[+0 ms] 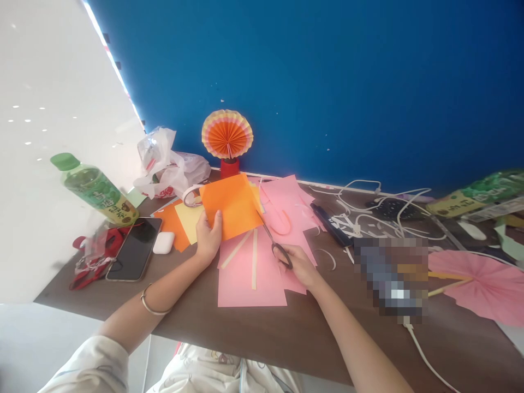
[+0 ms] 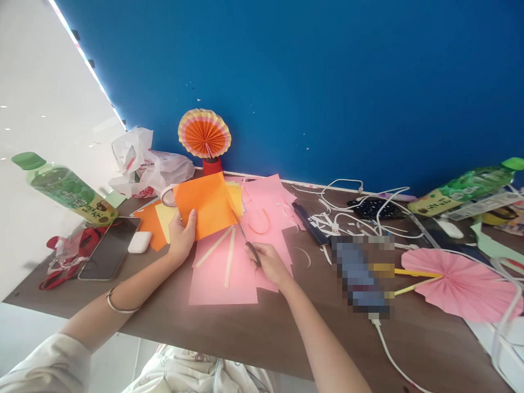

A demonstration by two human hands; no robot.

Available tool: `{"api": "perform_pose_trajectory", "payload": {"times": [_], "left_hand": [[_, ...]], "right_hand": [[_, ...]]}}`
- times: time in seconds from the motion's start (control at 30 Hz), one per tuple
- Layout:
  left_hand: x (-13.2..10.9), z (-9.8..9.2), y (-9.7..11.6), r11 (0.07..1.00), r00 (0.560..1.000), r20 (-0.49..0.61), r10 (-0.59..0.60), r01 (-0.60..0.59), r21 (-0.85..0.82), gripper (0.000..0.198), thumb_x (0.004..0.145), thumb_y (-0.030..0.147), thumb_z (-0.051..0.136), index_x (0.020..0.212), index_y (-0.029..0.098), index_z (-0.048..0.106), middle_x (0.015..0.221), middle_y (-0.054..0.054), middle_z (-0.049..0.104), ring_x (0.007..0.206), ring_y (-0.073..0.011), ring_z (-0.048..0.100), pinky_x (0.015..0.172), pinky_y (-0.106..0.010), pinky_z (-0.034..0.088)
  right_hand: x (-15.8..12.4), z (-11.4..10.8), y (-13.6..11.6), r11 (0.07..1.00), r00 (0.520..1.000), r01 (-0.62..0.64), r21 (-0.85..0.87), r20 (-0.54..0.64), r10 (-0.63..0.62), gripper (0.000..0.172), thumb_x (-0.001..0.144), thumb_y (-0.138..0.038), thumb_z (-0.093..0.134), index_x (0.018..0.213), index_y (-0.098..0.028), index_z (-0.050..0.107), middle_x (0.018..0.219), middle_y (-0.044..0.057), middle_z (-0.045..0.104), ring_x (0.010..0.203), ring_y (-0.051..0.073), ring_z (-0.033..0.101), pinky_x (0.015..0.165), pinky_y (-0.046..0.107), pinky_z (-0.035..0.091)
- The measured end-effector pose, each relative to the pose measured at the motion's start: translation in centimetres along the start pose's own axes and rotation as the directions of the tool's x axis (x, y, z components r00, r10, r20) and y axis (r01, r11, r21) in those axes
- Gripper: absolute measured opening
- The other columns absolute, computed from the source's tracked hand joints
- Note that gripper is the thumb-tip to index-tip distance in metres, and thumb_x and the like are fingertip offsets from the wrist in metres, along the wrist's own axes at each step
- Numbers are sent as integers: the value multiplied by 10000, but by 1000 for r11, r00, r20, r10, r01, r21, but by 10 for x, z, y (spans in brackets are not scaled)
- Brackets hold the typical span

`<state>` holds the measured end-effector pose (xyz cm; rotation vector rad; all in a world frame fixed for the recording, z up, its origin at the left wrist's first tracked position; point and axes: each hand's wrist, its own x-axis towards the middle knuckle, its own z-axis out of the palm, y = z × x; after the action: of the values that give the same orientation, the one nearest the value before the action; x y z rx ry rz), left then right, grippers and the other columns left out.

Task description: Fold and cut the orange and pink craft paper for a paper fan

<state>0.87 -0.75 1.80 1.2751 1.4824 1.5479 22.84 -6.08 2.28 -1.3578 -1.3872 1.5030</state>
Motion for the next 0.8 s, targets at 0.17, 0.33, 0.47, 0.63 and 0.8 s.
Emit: {"api": "perform_pose_trajectory", "payload": {"times": [0.17,0.33,0.47,0.63,0.8], "left_hand": [[0,0,-1,1000,1000,-9,-6,6,-11,253,812,431,499,860,187,548,808,-37,597,750,-165,570,673,-278,449],[0,0,1,1000,1000,-21,-13,14,13,243,804,431,512,807,189,536,787,-28,591,725,-161,556,657,-274,443],[0,1,0,1000,1000,-3,-4,4,-6,235,809,421,506,847,192,544,826,-35,604,776,-171,573,697,-286,455],[0,2,-5,1000,1000,-12,6,-6,-21,222,790,411,540,826,191,549,788,-35,598,787,-178,578,699,-289,462],[-1,2,-4,1000,1000,-14,12,-12,-22,224,790,410,538,833,190,545,787,-37,596,812,-183,578,708,-293,463]], "right_hand": [[0,0,-1,1000,1000,-7,-8,-17,7,413,774,-514,522,553,-189,396,472,-50,379,466,80,322,488,246,255],[0,1,-3,1000,1000,-7,-6,-14,7,422,759,-532,529,555,-194,384,474,-51,372,462,82,321,484,248,258],[0,2,-3,1000,1000,-9,13,11,9,420,750,-534,540,561,-198,373,476,-52,384,458,84,341,495,249,262],[1,1,2,1000,1000,-6,30,23,6,403,760,-517,539,575,-187,401,478,-54,405,454,79,361,499,246,263],[2,2,3,999,1000,-4,52,0,4,403,767,-488,545,556,-190,373,485,-61,379,452,75,362,497,244,255]]}}
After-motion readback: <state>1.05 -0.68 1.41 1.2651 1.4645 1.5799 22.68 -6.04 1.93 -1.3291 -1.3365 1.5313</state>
